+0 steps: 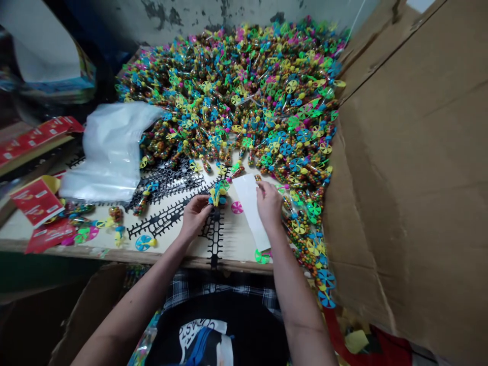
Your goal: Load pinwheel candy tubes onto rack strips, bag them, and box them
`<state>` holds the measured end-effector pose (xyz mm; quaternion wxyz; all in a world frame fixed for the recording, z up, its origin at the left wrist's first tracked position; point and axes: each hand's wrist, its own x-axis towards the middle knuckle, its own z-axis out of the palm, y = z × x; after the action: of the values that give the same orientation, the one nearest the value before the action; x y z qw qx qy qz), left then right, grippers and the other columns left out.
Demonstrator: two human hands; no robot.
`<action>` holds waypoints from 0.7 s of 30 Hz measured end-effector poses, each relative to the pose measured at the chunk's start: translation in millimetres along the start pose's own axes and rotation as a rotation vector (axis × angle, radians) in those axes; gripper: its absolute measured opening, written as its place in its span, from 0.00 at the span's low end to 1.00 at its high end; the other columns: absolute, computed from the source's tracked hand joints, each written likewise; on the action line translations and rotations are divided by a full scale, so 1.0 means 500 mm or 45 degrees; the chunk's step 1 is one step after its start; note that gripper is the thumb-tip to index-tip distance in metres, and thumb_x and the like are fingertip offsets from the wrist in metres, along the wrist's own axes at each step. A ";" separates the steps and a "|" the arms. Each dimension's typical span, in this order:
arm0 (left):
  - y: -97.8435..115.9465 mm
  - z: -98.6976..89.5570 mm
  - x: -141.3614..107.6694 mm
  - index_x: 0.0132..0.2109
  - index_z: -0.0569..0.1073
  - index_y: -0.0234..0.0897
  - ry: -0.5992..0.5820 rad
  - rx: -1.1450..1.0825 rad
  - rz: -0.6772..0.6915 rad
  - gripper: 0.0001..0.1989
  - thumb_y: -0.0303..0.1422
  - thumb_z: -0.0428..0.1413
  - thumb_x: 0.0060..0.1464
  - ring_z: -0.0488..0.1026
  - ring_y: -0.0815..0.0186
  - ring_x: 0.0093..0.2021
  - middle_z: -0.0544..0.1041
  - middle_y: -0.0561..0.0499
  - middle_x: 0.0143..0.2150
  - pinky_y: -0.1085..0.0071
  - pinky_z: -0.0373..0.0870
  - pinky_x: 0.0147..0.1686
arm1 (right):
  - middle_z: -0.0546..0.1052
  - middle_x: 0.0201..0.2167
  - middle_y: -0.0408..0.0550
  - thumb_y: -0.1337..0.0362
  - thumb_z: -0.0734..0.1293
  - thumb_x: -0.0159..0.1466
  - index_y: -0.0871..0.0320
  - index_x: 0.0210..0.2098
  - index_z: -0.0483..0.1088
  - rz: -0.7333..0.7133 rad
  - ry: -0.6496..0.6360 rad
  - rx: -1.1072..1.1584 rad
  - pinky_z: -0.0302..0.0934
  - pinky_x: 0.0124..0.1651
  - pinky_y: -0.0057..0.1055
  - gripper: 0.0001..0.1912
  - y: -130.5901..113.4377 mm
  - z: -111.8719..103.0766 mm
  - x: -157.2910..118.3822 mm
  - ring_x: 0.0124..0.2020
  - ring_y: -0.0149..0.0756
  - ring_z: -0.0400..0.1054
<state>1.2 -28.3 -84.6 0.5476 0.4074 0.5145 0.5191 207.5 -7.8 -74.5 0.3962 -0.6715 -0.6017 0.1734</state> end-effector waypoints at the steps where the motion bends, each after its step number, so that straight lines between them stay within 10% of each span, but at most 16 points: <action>1: 0.002 -0.002 0.001 0.33 0.72 0.37 0.008 0.024 -0.001 0.09 0.30 0.61 0.41 0.73 0.66 0.38 0.76 0.52 0.33 0.69 0.68 0.46 | 0.77 0.39 0.54 0.63 0.63 0.58 0.58 0.40 0.73 0.024 -0.021 -0.084 0.64 0.44 0.42 0.12 0.014 -0.006 0.010 0.39 0.44 0.70; 7: 0.017 -0.016 0.003 0.33 0.74 0.37 0.079 0.127 0.016 0.07 0.28 0.60 0.42 0.73 0.68 0.37 0.76 0.51 0.34 0.72 0.68 0.43 | 0.76 0.37 0.52 0.62 0.70 0.51 0.56 0.43 0.72 0.011 -0.152 -0.260 0.63 0.41 0.40 0.19 0.041 -0.001 0.001 0.37 0.43 0.68; 15: 0.044 -0.063 0.048 0.31 0.74 0.37 0.280 0.174 0.158 0.02 0.28 0.58 0.45 0.72 0.70 0.33 0.75 0.52 0.30 0.75 0.67 0.38 | 0.74 0.36 0.53 0.63 0.65 0.55 0.60 0.45 0.72 0.263 0.271 -0.255 0.63 0.39 0.40 0.18 0.056 -0.137 0.021 0.31 0.40 0.68; 18: 0.067 -0.056 0.104 0.30 0.75 0.37 0.167 0.308 0.223 0.03 0.26 0.57 0.45 0.70 0.70 0.30 0.75 0.53 0.28 0.75 0.65 0.35 | 0.73 0.42 0.59 0.66 0.63 0.56 0.61 0.45 0.73 0.085 0.416 -0.555 0.60 0.48 0.46 0.17 0.059 -0.159 0.027 0.42 0.47 0.67; 21: 0.088 -0.016 0.179 0.28 0.77 0.38 -0.145 0.515 0.285 0.08 0.21 0.56 0.44 0.69 0.69 0.29 0.75 0.53 0.27 0.73 0.64 0.35 | 0.74 0.40 0.55 0.71 0.60 0.58 0.58 0.42 0.75 -0.181 0.122 -0.553 0.60 0.49 0.42 0.16 0.050 -0.126 0.033 0.43 0.45 0.66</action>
<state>-19.4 65.3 -55.3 0.4220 0.5921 0.5278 0.4391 272.8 -11.6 -49.6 0.2815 -0.7046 -0.6511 -0.0205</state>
